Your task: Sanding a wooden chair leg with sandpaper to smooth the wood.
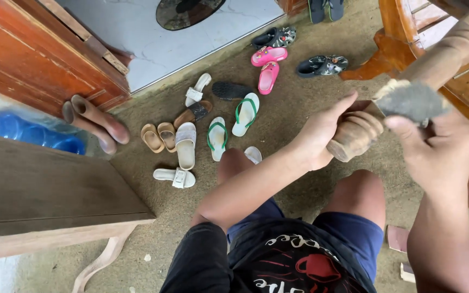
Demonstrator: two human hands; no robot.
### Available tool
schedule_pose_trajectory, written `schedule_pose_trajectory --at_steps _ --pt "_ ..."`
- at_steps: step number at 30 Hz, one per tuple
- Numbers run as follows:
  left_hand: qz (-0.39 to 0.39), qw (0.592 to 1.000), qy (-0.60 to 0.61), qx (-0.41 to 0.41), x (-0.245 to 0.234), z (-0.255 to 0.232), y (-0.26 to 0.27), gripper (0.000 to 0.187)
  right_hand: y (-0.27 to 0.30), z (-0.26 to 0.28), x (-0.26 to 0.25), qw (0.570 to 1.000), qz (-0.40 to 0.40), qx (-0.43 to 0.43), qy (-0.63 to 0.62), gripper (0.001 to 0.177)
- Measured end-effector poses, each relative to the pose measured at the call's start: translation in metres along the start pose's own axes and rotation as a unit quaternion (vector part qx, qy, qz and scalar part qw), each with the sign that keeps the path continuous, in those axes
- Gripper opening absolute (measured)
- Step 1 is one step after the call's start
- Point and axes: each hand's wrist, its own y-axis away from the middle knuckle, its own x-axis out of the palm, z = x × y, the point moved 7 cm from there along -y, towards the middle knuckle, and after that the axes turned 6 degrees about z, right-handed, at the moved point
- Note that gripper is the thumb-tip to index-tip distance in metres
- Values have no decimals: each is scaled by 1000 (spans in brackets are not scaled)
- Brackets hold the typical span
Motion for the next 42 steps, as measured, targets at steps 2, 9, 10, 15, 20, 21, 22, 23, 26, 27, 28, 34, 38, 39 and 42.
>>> schedule_pose_trajectory --at_steps 2,9,10,15,20,21,22,23,26,27,28,34,38,39,42 --pt "-58 990 -123 41 -8 -5 2 39 5 14 3 1000 13 -13 -13 34" --pt "-91 979 -168 76 -7 -11 0 38 17 4 13 995 -54 -24 74 12" --pt "-150 971 -175 70 -8 -12 6 37 16 -2 15 989 -59 -17 136 24" --pt "-96 983 -137 72 -9 -9 -2 34 31 -13 10 965 -18 -81 248 54" --pt "-175 973 -131 80 -32 -8 -8 34 -3 45 17 970 20 -190 148 14" --pt "-122 983 -118 74 -28 -5 -11 32 12 26 13 974 5 -156 166 19" --pt "-69 990 -104 67 -24 -3 -13 46 28 7 11 975 -10 -122 184 24" --pt "-66 990 -102 73 -19 -3 -12 46 46 2 11 974 -7 -129 186 24" --pt "-88 990 -99 40 -14 -2 -10 50 77 -30 1 995 -53 -47 76 9" --pt "-86 991 -97 41 -15 -1 -9 51 79 -35 3 991 -75 -65 92 18" --pt "-85 991 -95 42 -16 0 -10 52 81 -41 3 986 -97 -83 108 28" --pt "-77 993 -76 53 -20 -1 -9 55 46 12 15 981 -42 -111 150 9" --pt "-91 988 -101 75 -5 -6 -2 52 14 16 21 950 -62 -94 290 36" --pt "-133 981 -132 42 1 -8 7 50 0 34 25 969 -57 -138 199 27" --pt "-125 981 -149 7 -4 -9 13 51 30 27 27 982 -70 -151 88 28"
